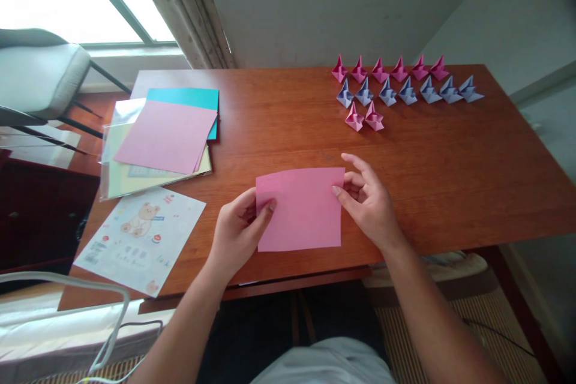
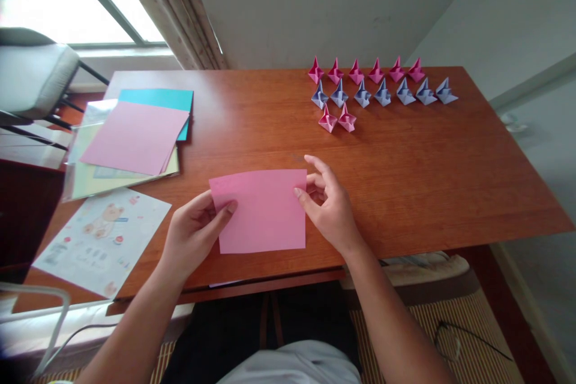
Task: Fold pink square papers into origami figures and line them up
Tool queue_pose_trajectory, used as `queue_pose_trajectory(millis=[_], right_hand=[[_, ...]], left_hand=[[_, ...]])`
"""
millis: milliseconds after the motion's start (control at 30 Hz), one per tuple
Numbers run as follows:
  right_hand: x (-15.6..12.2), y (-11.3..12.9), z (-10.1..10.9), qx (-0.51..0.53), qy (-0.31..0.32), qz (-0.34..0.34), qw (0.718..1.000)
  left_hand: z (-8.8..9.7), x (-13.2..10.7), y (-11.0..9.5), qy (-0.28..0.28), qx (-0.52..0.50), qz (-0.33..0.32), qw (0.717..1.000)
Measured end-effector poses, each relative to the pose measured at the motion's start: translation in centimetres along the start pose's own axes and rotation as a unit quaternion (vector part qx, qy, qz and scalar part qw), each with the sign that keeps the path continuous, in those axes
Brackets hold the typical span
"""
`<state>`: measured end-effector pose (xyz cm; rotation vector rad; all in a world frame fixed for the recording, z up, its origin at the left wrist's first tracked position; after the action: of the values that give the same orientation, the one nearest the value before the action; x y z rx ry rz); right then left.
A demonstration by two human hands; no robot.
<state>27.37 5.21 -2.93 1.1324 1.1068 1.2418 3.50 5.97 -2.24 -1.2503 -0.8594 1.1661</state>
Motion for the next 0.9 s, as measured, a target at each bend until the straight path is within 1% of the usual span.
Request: queue_pose_trajectory(millis=[133,200,267,333,367,433,467,533,567,633,700,767,833,900], right_hand=[[0.1,-0.2,0.0,0.022,0.013,-0.021,0.999],[0.1,-0.2,0.2,0.008,-0.002,-0.014,1.000],[-0.1,0.4,0.5,-0.032,-0.025,0.022,0.999],[-0.3,1.4,0.6,-0.099,-0.026,0.080,0.992],[-0.5,2.0,0.4,-0.138,-0.007,0.111,0.984],[-0.9,3.1,-0.5,-0.206,0.064,0.169,0.962],[-1.2,3.4,-0.9,-0.225,0.106,0.190,0.950],[-1.7,3.8,-1.4,-0.243,0.167,0.221,0.930],[-1.9,3.9,-1.5,-0.247,0.183,0.228,0.924],[-2.2,3.9,-1.3,-0.256,0.189,0.236,0.918],[-2.3,4.0,-1.1,-0.256,0.178,0.243,0.919],[-2.4,3.9,-0.8,-0.240,0.162,0.240,0.927],[-2.2,3.7,-0.7,-0.217,0.146,0.222,0.940],[-2.0,3.4,-0.5,-0.194,0.129,0.189,0.954]], left_hand=[[0.2,0.3,-0.3,-0.016,-0.020,0.018,0.999],[0.4,0.4,-0.4,-0.028,-0.037,0.033,0.998],[0.5,0.6,-0.5,-0.039,-0.054,0.048,0.997],[0.5,0.9,-0.6,-0.044,-0.072,0.059,0.995],[0.4,1.0,-0.6,-0.044,-0.079,0.063,0.994],[0.4,1.3,-0.5,-0.043,-0.092,0.072,0.992],[0.5,1.4,-0.4,-0.042,-0.098,0.076,0.991],[0.6,1.7,-0.1,-0.040,-0.112,0.085,0.989],[0.7,1.8,0.1,-0.040,-0.120,0.089,0.988],[0.8,1.9,0.3,-0.036,-0.136,0.095,0.985],[0.8,1.9,0.3,-0.027,-0.143,0.099,0.984],[0.6,2.0,0.1,-0.012,-0.137,0.098,0.986],[0.2,1.9,-0.3,0.009,-0.123,0.093,0.988],[-0.3,1.9,-0.6,0.035,-0.116,0.083,0.989]])
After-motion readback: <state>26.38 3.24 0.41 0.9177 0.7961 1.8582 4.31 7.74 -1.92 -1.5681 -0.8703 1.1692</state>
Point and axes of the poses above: each hand's wrist, its own x-axis towards the middle knuckle, its own z-axis out of the back of the hand, y = z × x, the point moved 6 cm from there along x, towards the middle knuckle, and after that the axes turned 3 degrees about y, right-handed, at the moved point
